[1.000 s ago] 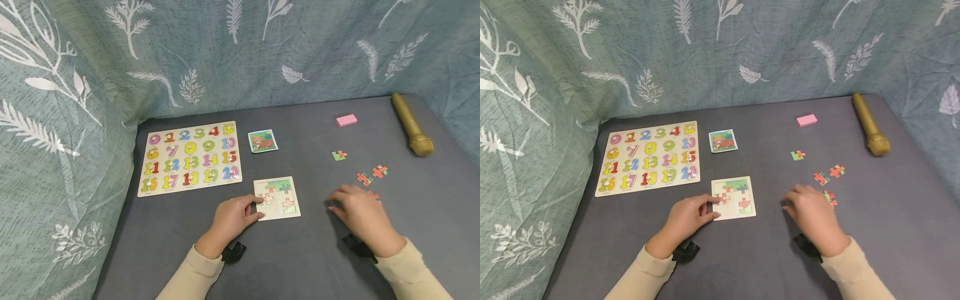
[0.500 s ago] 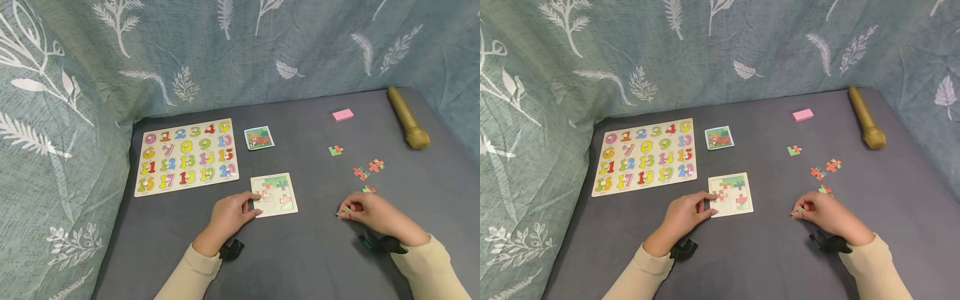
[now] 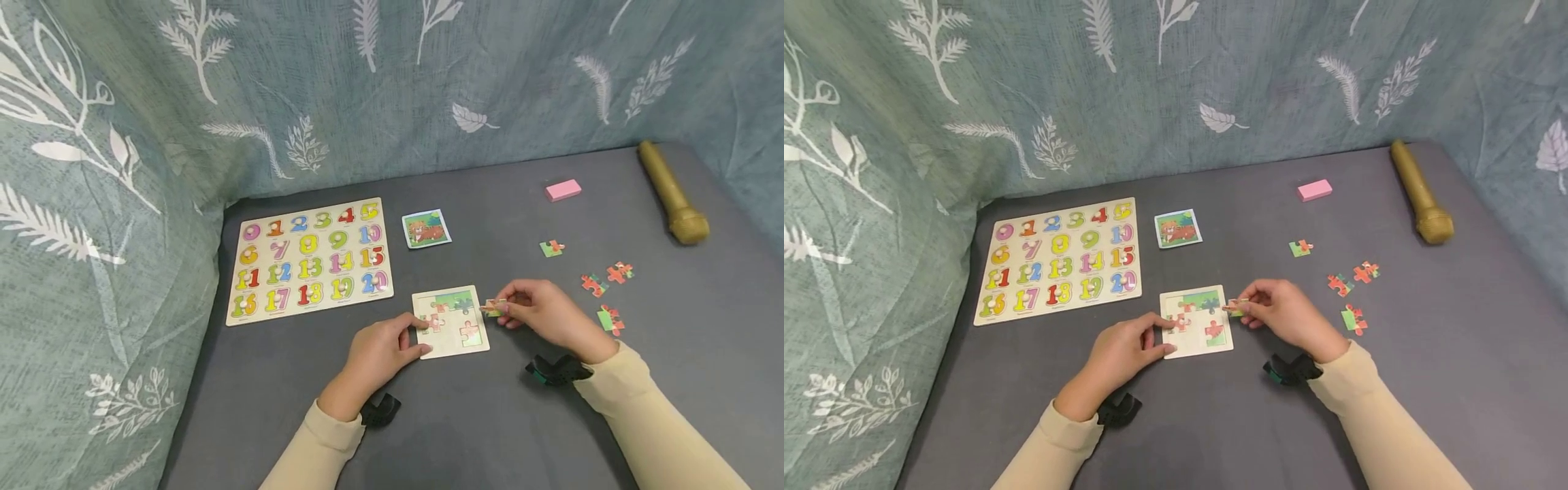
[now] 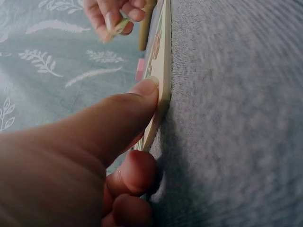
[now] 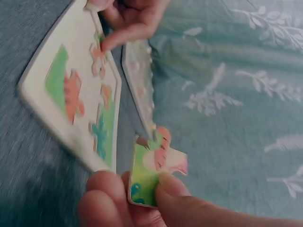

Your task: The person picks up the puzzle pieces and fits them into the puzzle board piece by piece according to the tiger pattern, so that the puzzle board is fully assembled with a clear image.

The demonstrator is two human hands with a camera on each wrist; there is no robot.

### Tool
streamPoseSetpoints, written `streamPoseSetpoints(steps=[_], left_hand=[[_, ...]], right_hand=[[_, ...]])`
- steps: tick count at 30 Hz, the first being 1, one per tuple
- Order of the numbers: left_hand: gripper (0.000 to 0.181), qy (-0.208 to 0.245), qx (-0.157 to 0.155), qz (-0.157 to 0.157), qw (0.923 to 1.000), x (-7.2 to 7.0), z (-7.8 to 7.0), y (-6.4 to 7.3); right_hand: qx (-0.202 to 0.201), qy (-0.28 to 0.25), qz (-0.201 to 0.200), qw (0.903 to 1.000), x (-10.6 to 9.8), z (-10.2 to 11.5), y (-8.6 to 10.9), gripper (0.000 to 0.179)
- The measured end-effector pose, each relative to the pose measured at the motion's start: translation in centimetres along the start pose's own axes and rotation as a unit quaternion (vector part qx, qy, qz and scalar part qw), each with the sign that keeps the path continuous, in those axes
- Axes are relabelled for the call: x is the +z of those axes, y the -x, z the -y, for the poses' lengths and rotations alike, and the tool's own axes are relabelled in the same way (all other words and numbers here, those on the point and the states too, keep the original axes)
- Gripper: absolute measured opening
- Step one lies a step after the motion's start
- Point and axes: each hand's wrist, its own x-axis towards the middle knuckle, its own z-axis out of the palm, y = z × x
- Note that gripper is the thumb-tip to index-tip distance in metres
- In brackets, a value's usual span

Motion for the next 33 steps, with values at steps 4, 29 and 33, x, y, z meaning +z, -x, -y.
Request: streamPoseSetpoints(steps=[4, 29, 33], left_hand=[[0.032, -0.003, 0.004, -0.002, 1.0000, 0.1, 0.0, 0.1], [0.046, -0.010, 0.023, 0.023, 0.9994, -0.2, 0.4, 0.2], [0.046, -0.008, 0.020, 0.021, 0.9995, -0.2, 0.4, 0.3]], right_hand=[[-0.045, 0.048, -0.006, 0.9978, 1.2, 0.4, -1.1, 0.011], [-0.076, 0.118, -0.058, 0.9884, 8.5, 1.8, -1.8, 0.020], [-0.123, 0.184, -0.073, 0.9724, 9.7, 1.8, -1.6, 0.021]])
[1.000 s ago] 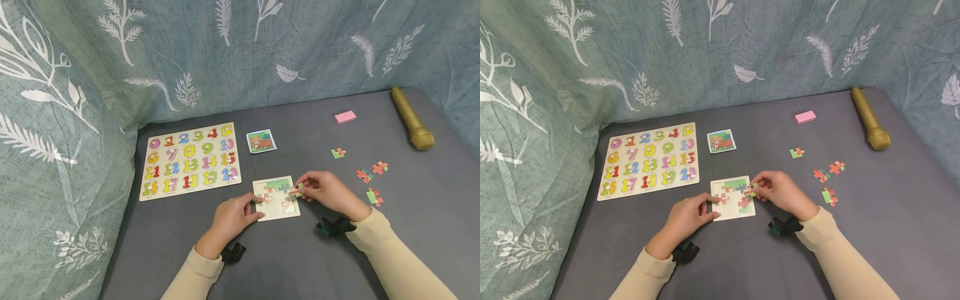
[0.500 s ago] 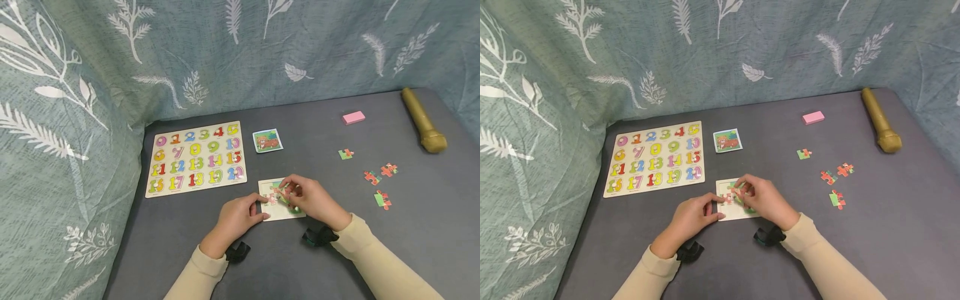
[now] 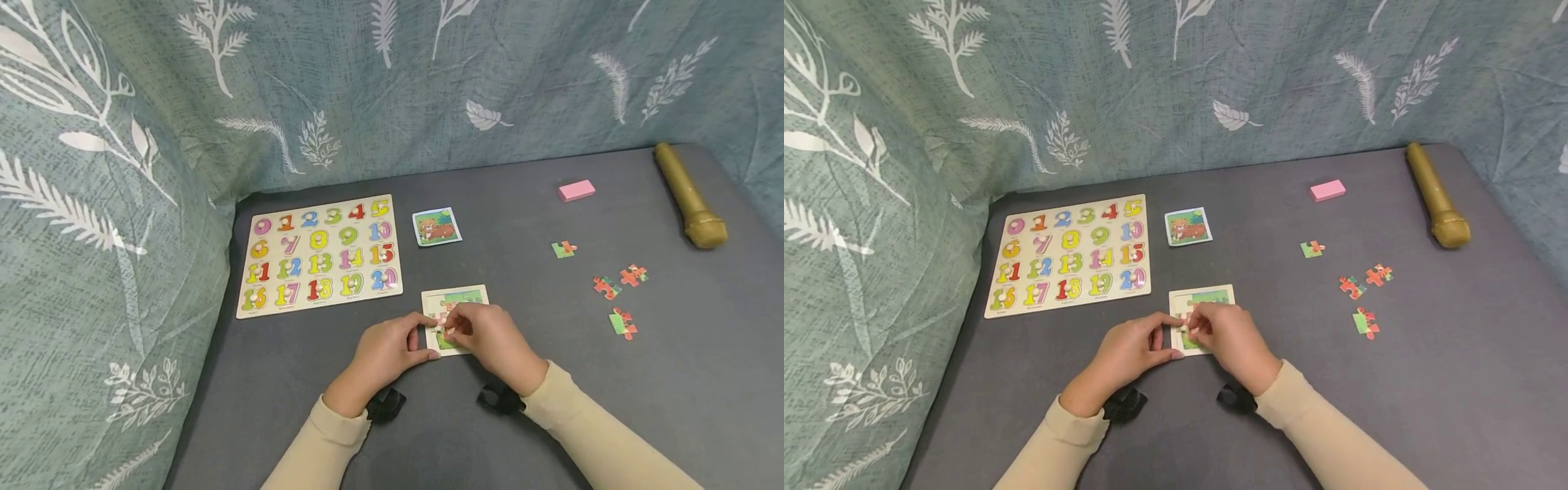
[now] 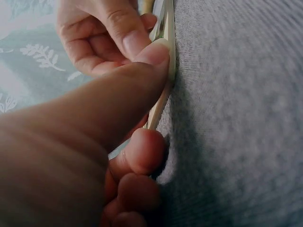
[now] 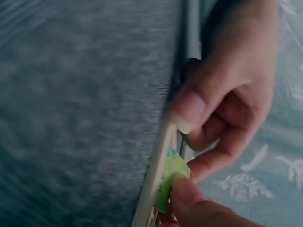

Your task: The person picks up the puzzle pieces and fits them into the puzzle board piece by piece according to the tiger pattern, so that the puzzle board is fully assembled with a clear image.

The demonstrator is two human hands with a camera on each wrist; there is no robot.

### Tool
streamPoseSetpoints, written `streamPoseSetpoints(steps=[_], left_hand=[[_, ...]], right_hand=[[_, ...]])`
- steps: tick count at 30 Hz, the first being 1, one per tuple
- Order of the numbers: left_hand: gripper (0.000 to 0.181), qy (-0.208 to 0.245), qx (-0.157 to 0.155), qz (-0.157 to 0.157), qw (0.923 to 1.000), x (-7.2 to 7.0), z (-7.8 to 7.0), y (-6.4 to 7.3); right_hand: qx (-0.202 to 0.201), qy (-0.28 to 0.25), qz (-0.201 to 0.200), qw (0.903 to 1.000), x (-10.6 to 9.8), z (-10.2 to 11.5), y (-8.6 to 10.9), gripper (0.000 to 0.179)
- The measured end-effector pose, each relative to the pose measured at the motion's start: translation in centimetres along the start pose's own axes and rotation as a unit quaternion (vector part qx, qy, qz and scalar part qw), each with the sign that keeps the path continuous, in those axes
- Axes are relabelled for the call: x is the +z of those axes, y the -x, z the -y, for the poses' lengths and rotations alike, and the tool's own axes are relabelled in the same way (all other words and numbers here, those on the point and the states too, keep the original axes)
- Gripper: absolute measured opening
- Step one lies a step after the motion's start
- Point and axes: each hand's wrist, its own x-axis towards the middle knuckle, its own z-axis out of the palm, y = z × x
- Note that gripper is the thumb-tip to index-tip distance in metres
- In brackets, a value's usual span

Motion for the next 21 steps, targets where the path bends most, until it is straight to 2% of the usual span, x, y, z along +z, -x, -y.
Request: streamPoseSetpoints(steps=[4, 7, 10, 16, 21], left_hand=[[0.046, -0.001, 0.004, -0.007, 1.0000, 0.1, 0.0, 0.0], [0.046, -0.001, 0.007, -0.006, 1.0000, 0.2, 0.0, 0.0], [0.046, 0.000, 0.005, -0.001, 1.0000, 0.2, -0.1, -0.1], [0.047, -0.001, -0.003, 0.000, 1.0000, 0.0, -0.1, -0.1], [0.047, 0.002, -0.007, 0.001, 1.0000, -0.1, -0.1, -0.1]], right_hand=[[-0.069, 0.089, -0.024, 0.9934, 0.4, 0.5, 0.7, 0.019], [-0.114, 0.159, -0.030, 0.9802, 0.4, 0.8, 1.7, 0.019], [-0.141, 0.207, -0.022, 0.9679, 0.4, 0.9, 2.5, 0.022], [-0.168, 0.258, 0.009, 0.9513, 0.3, 0.8, 3.0, 0.033], [-0.180, 0.274, 0.022, 0.9445, 0.2, 0.8, 2.9, 0.035]])
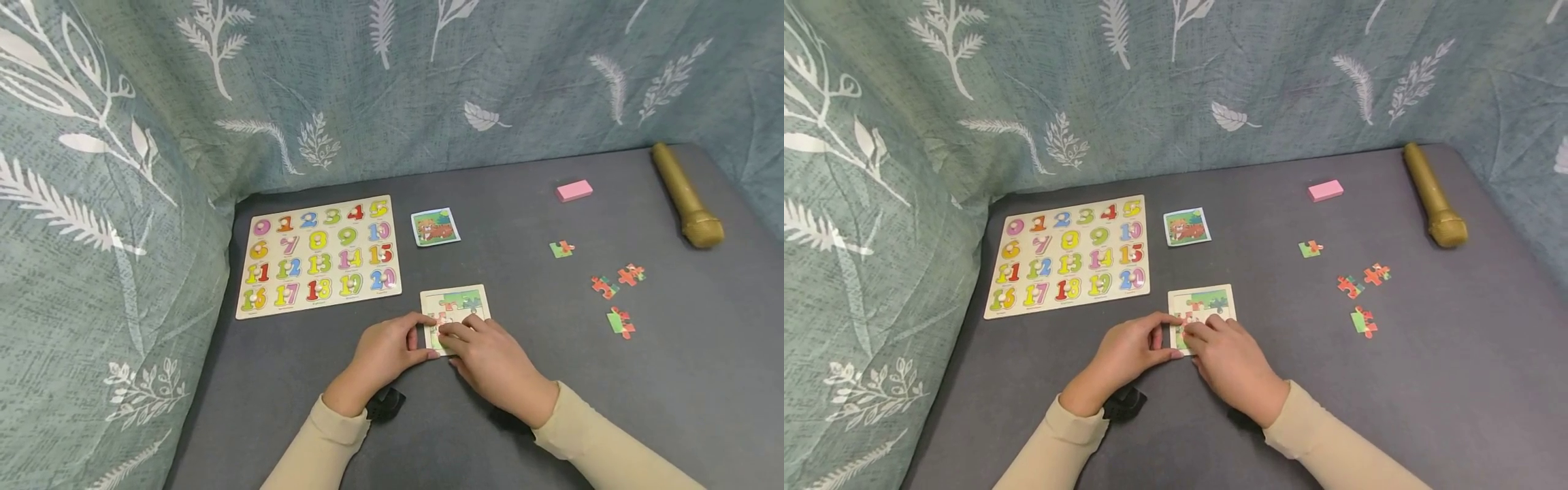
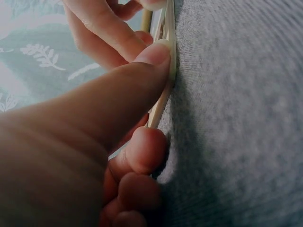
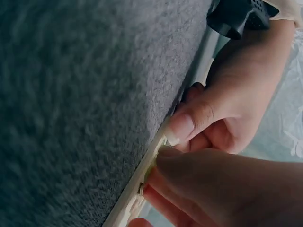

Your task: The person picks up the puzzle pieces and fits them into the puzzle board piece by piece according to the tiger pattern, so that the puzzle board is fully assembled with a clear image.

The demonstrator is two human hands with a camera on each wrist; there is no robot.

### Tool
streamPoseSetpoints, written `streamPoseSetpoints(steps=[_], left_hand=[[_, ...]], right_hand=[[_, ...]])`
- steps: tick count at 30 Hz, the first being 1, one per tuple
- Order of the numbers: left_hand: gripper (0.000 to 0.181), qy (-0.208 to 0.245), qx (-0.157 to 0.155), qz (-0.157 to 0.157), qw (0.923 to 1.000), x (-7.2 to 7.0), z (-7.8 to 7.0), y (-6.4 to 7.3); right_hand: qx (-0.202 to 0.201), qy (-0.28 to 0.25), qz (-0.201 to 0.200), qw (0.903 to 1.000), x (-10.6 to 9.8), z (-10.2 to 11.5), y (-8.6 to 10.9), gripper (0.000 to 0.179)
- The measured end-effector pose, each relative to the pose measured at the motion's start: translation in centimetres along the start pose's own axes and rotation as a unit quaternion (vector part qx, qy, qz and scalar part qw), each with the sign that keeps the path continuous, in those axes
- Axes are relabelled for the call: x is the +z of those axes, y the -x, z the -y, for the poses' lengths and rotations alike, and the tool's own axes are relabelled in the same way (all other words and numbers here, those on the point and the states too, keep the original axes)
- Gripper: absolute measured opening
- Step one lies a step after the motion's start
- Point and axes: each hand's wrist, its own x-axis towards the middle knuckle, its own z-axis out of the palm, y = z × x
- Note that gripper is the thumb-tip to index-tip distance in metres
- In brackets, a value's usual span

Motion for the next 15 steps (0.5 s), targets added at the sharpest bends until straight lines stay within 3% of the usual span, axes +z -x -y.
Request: streamPoseSetpoints(steps=[7, 15], left_hand=[[0.047, -0.001, 0.005, -0.006, 1.0000, 0.08, 0.11, 0.05], [0.047, 0.002, 0.011, -0.005, 0.9999, 0.06, 0.22, 0.04]], right_hand=[[-0.010, 0.034, 0.006, 0.9994, -0.15, 0.09, -0.03, 0.037], [-0.003, 0.023, 0.005, 0.9997, 0.18, 0.18, 0.03, 0.042]])
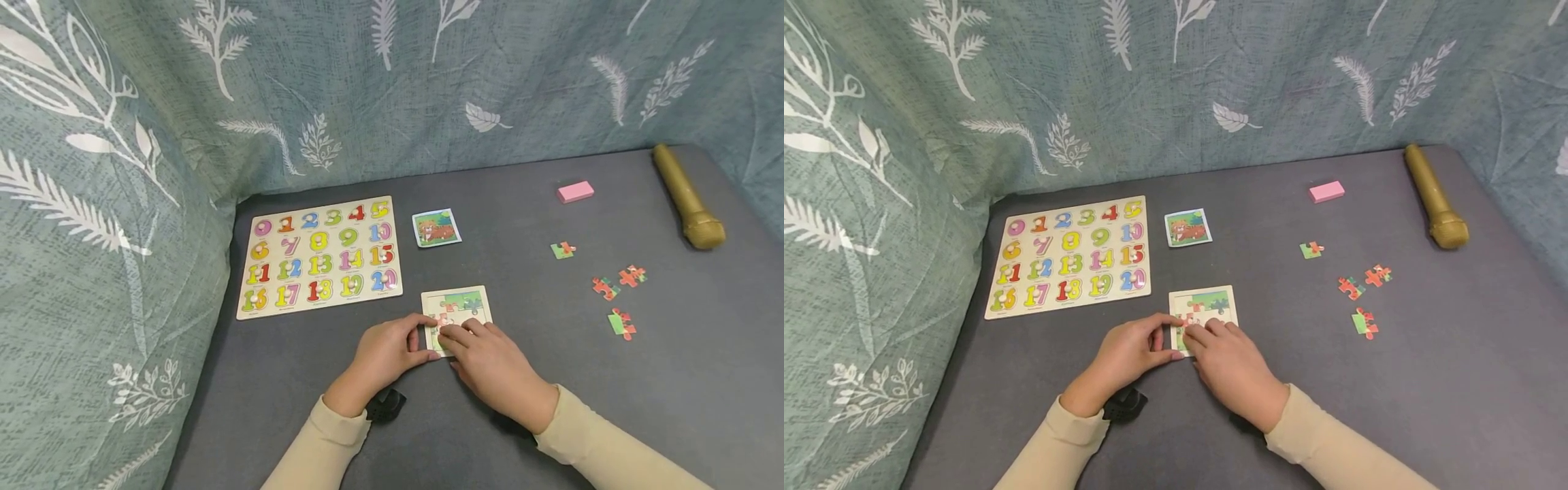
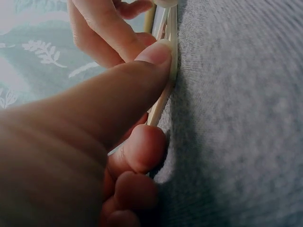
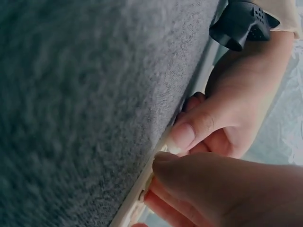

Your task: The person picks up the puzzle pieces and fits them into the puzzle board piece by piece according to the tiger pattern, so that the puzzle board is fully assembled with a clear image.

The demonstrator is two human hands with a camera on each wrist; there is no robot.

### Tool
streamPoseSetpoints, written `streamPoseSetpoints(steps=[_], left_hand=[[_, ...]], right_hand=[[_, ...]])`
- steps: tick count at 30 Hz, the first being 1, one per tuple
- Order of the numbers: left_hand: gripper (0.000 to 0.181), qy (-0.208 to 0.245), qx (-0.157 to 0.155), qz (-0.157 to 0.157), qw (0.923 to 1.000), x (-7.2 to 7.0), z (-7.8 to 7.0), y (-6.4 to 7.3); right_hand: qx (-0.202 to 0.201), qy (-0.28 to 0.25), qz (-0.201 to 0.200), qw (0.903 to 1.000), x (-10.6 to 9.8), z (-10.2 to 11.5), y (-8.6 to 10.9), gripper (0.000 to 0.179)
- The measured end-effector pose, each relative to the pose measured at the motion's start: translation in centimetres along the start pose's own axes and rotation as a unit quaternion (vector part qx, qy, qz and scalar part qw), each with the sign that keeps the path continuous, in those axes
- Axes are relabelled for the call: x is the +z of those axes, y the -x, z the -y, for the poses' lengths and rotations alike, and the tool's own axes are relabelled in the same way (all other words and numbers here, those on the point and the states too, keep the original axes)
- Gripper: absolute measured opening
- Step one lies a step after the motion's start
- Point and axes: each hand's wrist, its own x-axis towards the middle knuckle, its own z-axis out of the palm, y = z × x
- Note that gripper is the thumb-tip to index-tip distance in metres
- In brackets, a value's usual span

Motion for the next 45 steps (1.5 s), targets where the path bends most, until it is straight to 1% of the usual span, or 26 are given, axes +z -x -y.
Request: streamPoseSetpoints(steps=[9, 15, 18, 23, 26, 29, 34, 37, 40, 45], left_hand=[[0.049, -0.003, 0.005, -0.002, 1.0000, 0.0, 0.2, 0.0], [0.053, -0.003, 0.002, 0.003, 1.0000, 0.1, 0.0, -0.1], [0.054, -0.008, 0.002, 0.005, 1.0000, 0.1, 0.0, -0.1], [0.058, -0.015, 0.000, 0.009, 0.9999, 0.1, -0.2, -0.2], [0.060, -0.017, -0.001, 0.011, 0.9998, 0.0, -0.2, -0.2], [0.061, -0.018, 0.004, 0.009, 0.9998, 0.0, -0.2, -0.1], [0.062, -0.026, 0.019, -0.003, 0.9995, 0.1, -0.2, 0.1], [0.063, -0.037, 0.029, -0.010, 0.9989, -0.1, -0.2, 0.2], [0.064, -0.045, 0.037, -0.012, 0.9982, -0.1, -0.3, 0.3], [0.064, -0.044, 0.041, -0.013, 0.9981, 0.1, -0.2, 0.3]], right_hand=[[0.014, -0.049, 0.014, 0.9986, -0.1, -0.1, 0.2, 0.053], [0.006, -0.052, 0.017, 0.9985, -0.1, -0.3, 0.5, 0.053], [0.010, -0.055, 0.018, 0.9983, 0.0, -0.2, 0.6, 0.052], [0.017, -0.047, 0.031, 0.9983, -0.1, 0.0, 0.8, 0.058], [0.019, -0.030, 0.042, 0.9985, -0.3, 0.3, 0.9, 0.062], [0.023, -0.004, 0.047, 0.9986, -0.3, 0.9, 0.9, 0.062], [0.030, 0.047, 0.057, 0.9968, -0.1, 2.6, 0.8, 0.058], [0.039, 0.066, 0.061, 0.9952, 0.0, 3.4, 0.6, 0.060], [0.051, 0.061, 0.063, 0.9948, 0.0, 3.6, 0.4, 0.060], [0.067, 0.035, 0.055, 0.9956, -0.1, 3.3, 0.4, 0.051]])
